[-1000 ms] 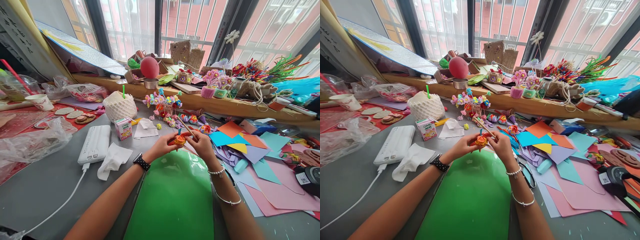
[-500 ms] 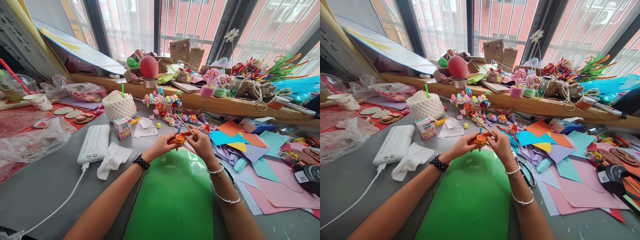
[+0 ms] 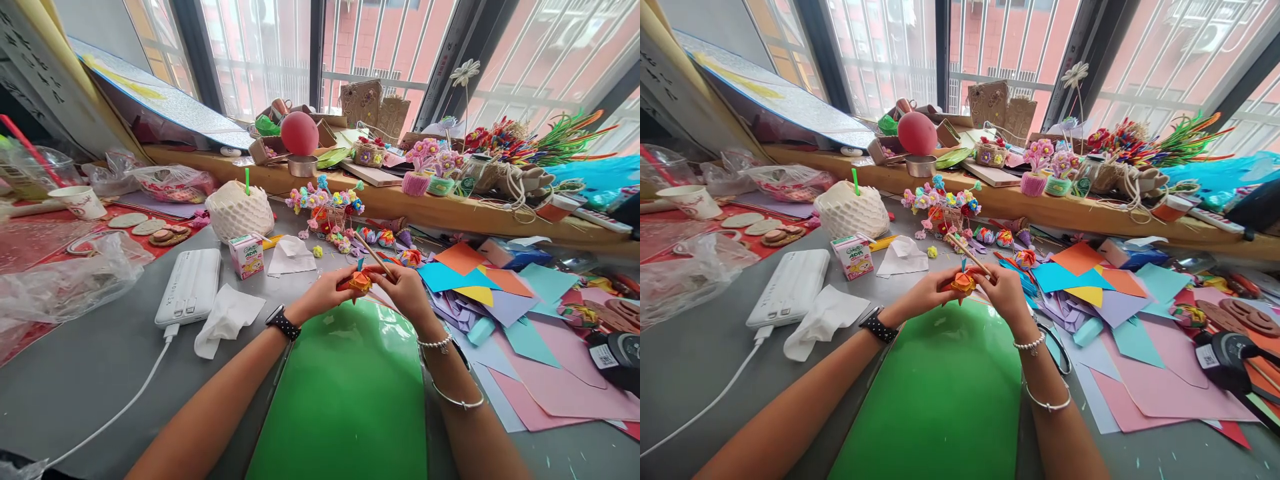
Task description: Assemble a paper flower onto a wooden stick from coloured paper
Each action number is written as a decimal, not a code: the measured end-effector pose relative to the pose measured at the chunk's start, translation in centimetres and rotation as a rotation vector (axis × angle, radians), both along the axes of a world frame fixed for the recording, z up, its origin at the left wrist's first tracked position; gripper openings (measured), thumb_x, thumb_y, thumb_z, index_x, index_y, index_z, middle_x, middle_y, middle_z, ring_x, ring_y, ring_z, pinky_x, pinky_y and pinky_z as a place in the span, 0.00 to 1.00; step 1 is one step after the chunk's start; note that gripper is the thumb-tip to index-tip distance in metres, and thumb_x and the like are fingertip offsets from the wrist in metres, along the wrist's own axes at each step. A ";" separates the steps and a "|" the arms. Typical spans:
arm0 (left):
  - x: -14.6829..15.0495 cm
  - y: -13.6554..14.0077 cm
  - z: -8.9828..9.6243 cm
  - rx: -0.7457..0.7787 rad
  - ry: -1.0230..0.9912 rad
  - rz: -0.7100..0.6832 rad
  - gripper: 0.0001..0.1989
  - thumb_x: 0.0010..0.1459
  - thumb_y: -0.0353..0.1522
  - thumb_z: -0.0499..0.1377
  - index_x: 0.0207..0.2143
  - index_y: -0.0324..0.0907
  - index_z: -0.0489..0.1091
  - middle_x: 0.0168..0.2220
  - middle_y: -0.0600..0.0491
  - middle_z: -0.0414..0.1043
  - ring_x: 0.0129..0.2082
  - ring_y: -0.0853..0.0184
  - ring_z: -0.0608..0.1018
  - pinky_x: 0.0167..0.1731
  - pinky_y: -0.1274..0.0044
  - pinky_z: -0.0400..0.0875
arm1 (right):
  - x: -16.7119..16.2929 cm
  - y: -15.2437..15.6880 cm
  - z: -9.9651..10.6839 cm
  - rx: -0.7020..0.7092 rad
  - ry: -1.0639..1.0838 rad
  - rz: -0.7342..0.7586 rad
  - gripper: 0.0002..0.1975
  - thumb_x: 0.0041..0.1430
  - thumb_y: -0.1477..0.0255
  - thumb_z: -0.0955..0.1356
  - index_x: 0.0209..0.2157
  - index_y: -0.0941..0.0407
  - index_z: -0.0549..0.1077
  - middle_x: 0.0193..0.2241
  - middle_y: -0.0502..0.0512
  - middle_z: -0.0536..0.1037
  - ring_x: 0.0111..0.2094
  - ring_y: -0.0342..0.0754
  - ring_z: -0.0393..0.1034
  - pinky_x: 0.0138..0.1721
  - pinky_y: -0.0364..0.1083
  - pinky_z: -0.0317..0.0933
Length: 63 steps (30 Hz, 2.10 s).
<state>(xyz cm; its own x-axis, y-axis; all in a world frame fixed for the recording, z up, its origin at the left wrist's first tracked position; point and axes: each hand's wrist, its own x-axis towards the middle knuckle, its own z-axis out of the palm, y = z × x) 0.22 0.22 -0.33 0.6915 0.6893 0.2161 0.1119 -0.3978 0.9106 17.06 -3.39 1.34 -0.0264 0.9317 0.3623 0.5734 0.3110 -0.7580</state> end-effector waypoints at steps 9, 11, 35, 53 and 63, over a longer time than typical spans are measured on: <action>0.0 -0.1 0.1 -0.054 -0.029 -0.013 0.20 0.50 0.38 0.55 0.44 0.36 0.63 0.30 0.53 0.67 0.26 0.73 0.68 0.27 0.81 0.63 | -0.4 -0.1 0.1 0.052 -0.149 -0.043 0.13 0.51 0.67 0.63 0.35 0.57 0.75 0.20 0.51 0.74 0.17 0.40 0.58 0.17 0.40 0.48; 0.0 -0.3 0.3 -0.067 -0.015 -0.011 0.21 0.50 0.39 0.54 0.44 0.35 0.63 0.28 0.53 0.66 0.23 0.75 0.66 0.22 0.82 0.61 | -0.4 -0.1 0.1 0.062 -0.168 -0.046 0.13 0.52 0.67 0.63 0.35 0.57 0.75 0.20 0.51 0.73 0.17 0.40 0.58 0.17 0.40 0.47; 0.0 0.1 0.2 -0.161 -0.031 -0.051 0.20 0.49 0.37 0.56 0.43 0.34 0.63 0.32 0.50 0.67 0.24 0.75 0.67 0.22 0.83 0.60 | -0.4 -0.1 -0.1 0.004 -0.178 -0.039 0.10 0.51 0.71 0.63 0.33 0.57 0.74 0.26 0.52 0.77 0.22 0.43 0.64 0.23 0.41 0.55; -0.2 0.1 0.7 -0.323 -0.102 -0.129 0.24 0.47 0.41 0.57 0.45 0.38 0.63 0.36 0.49 0.68 0.29 0.70 0.72 0.24 0.81 0.61 | -0.1 -0.3 0.3 0.045 -0.127 -0.049 0.10 0.51 0.70 0.64 0.33 0.58 0.73 0.22 0.50 0.73 0.17 0.38 0.56 0.19 0.39 0.51; -0.4 0.3 0.7 -0.584 -0.245 0.104 0.17 0.43 0.39 0.61 0.32 0.35 0.69 0.31 0.50 0.70 0.31 0.70 0.71 0.36 0.77 0.64 | -0.4 -0.5 0.7 0.233 -0.060 0.132 0.05 0.50 0.72 0.66 0.29 0.56 0.74 0.28 0.52 0.70 0.27 0.41 0.63 0.28 0.40 0.57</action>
